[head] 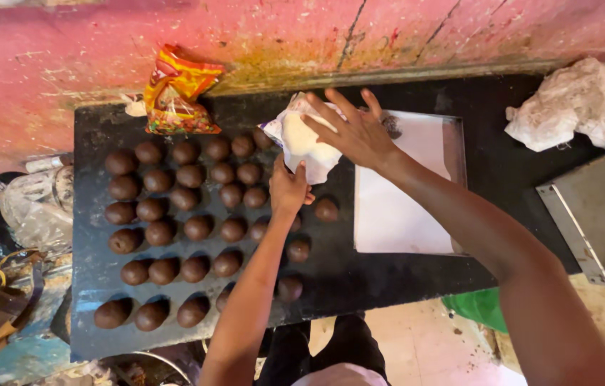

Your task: The person places a paper liner into a metal tray and then rolls dark brown dough balls in white powder before arranging them on the tray.

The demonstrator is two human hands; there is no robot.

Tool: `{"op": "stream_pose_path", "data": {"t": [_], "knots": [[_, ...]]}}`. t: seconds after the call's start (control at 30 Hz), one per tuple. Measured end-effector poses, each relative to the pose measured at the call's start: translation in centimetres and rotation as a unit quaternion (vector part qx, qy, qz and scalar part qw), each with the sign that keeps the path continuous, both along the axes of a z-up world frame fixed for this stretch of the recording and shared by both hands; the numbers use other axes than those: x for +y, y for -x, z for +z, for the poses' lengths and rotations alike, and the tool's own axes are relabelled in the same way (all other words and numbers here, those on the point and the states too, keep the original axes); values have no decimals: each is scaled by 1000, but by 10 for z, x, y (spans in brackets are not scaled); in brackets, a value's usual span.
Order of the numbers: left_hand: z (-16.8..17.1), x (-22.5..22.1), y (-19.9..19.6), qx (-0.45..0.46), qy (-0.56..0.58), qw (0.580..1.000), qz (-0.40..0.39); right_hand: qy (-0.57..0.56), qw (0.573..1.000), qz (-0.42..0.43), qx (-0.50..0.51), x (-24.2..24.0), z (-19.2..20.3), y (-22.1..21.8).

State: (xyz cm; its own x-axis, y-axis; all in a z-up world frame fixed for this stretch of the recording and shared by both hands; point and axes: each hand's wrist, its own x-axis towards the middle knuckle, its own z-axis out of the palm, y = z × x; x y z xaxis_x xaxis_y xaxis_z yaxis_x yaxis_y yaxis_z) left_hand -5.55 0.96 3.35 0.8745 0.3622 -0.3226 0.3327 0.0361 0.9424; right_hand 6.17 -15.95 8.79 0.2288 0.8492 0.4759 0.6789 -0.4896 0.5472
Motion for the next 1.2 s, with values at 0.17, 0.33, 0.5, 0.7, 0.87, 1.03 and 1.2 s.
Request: {"op": "stream_pose_path", "data": {"t": [0.17, 0.33, 0.5, 0.7, 0.87, 1.03, 1.2], "knots": [[-3, -3, 36, -48, 86, 995, -4, -25, 956, 35, 292, -28, -45, 107], [-9, 4, 98, -102, 99, 990, -7, -242, 832, -106, 488, -20, -95, 172], [-15, 10, 147, -103, 72, 992, 32, -250, 815, -222, 473, -1, -114, 166], [-24, 17, 195, -114, 56, 990, 55, -276, 729, -164, 605, 4, -99, 188], [-33, 29, 229, -95, 18, 993, 70, -380, 620, -149, 670, 2, -75, 135], [-37, 28, 240, -120, -10, 992, 47, -385, 794, -73, 465, 16, -76, 69], [-29, 22, 244, -140, -61, 988, 22, -207, 895, -126, 373, 25, -97, 82]]}}
